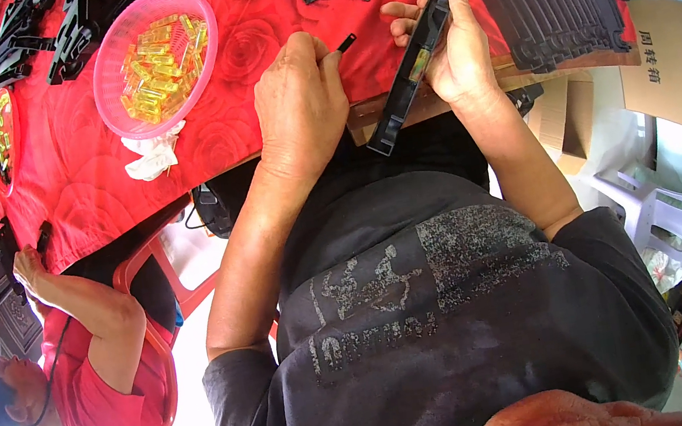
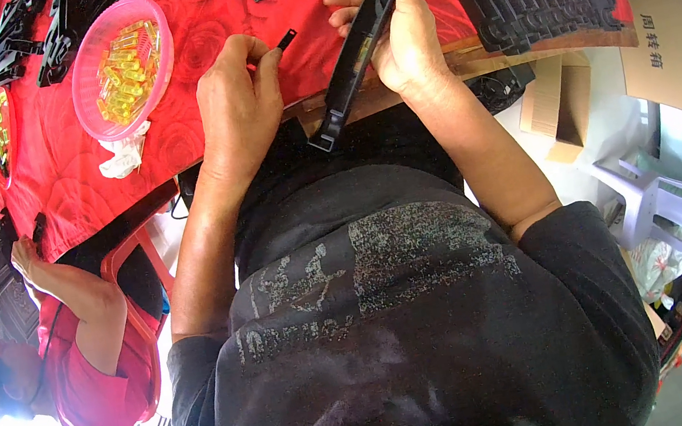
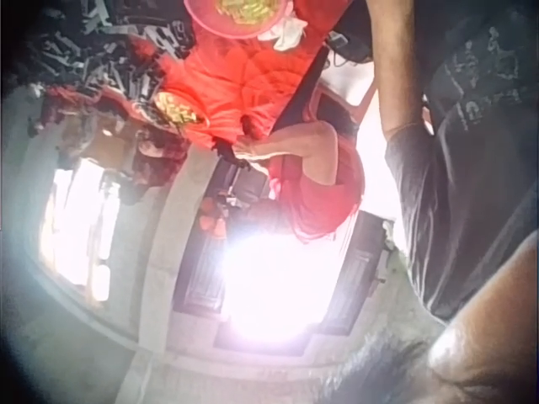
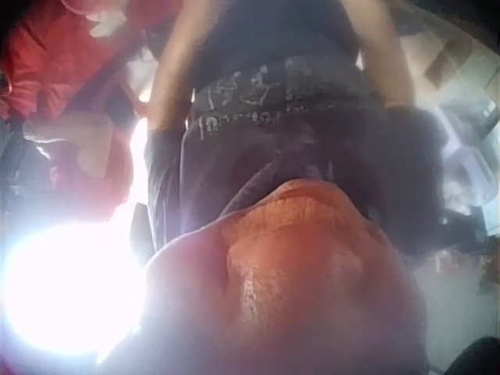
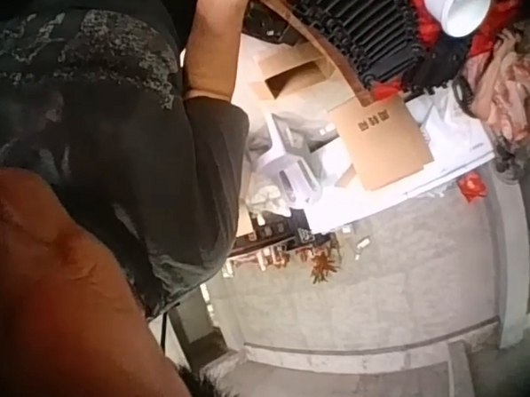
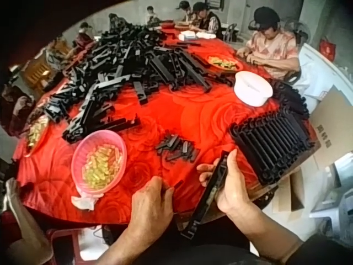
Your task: The person assembles level components by inserting level vials and small plastic pieces into black plastic casings by hand.
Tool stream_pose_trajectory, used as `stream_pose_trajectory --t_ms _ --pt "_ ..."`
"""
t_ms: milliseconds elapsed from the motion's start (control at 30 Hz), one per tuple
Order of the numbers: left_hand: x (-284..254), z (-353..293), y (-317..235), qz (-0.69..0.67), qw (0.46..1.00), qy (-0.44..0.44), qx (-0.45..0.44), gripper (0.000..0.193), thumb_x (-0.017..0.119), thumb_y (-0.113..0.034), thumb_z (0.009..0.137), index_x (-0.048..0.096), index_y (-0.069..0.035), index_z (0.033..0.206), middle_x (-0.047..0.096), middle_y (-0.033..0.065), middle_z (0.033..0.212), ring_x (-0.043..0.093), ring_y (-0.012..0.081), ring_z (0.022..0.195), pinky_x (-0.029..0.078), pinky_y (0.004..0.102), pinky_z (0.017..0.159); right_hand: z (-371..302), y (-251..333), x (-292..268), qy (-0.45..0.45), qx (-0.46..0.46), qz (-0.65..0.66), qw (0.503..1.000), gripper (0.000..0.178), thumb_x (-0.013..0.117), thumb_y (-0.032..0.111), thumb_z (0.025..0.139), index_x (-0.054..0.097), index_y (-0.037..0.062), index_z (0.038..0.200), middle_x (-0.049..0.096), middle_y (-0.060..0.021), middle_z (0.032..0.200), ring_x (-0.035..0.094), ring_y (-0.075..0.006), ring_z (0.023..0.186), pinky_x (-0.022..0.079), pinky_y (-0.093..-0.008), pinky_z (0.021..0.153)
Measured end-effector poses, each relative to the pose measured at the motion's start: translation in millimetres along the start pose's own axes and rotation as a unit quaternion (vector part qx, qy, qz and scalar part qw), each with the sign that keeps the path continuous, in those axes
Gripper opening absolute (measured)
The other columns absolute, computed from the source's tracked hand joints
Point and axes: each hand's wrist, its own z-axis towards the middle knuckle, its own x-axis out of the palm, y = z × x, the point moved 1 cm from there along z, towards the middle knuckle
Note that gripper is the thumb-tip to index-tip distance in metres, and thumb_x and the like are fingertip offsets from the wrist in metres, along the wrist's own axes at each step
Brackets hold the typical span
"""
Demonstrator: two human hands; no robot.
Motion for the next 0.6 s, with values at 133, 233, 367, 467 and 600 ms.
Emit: stream_pose_trajectory --t_ms 133,233,367,467,600 --pt "0 -6 -17 -0.114 0.989 0.043 -0.079 0.013 0.066 -0.007 0.087 0.057 0.002 0.082 0.062 0.0191 0.065 0.066 0.0365 0.062 0.051 0.0406 0.056 -1 -1 1 -0.005 0.001 -0.009 1.000 0.059 0.036 0.064 0.098 0.048 0.0063 0.101 0.067 -0.0283 0.101 0.068 -0.0283 0.077 0.056 -0.0364 0.070" --pt "2 -12 -24 -0.226 0.959 0.089 -0.142 0.010 0.063 -0.004 0.087 0.057 0.003 0.084 0.063 0.0182 0.063 0.067 0.0296 0.060 0.050 0.0359 0.055 -3 -1 5 -0.011 -0.004 -0.023 1.000 0.061 0.036 0.065 0.097 0.048 0.0063 0.102 0.067 -0.0278 0.101 0.068 -0.0286 0.077 0.056 -0.0363 0.071" --pt "9 -18 -33 -0.284 0.942 0.098 -0.150 0.005 0.059 -0.001 0.087 0.058 0.003 0.085 0.063 0.0159 0.063 0.068 0.0257 0.059 0.050 0.0347 0.055 -5 0 5 0.000 0.003 -0.033 0.999 0.059 0.029 0.061 0.100 0.050 0.0055 0.101 0.066 -0.0245 0.106 0.067 -0.0235 0.081 0.055 -0.0333 0.075" --pt "13 -19 -32 -0.256 0.945 0.135 -0.152 0.008 0.058 -0.004 0.093 0.058 0.004 0.095 0.062 0.0053 0.070 0.058 0.0082 0.056 0.046 0.0228 0.051 -4 -1 5 0.007 -0.006 -0.033 0.999 0.060 0.030 0.061 0.100 0.050 0.0053 0.101 0.066 -0.0243 0.106 0.067 -0.0235 0.081 0.055 -0.0334 0.075" --pt "18 -22 -31 -0.256 0.951 0.096 -0.144 0.003 0.060 0.001 0.086 0.058 0.003 0.086 0.063 0.0162 0.063 0.068 0.0280 0.060 0.051 0.0355 0.056 -5 1 7 -0.004 -0.011 -0.049 0.999 0.059 0.030 0.061 0.101 0.051 0.0050 0.100 0.066 -0.0244 0.107 0.067 -0.0235 0.081 0.055 -0.0335 0.075"
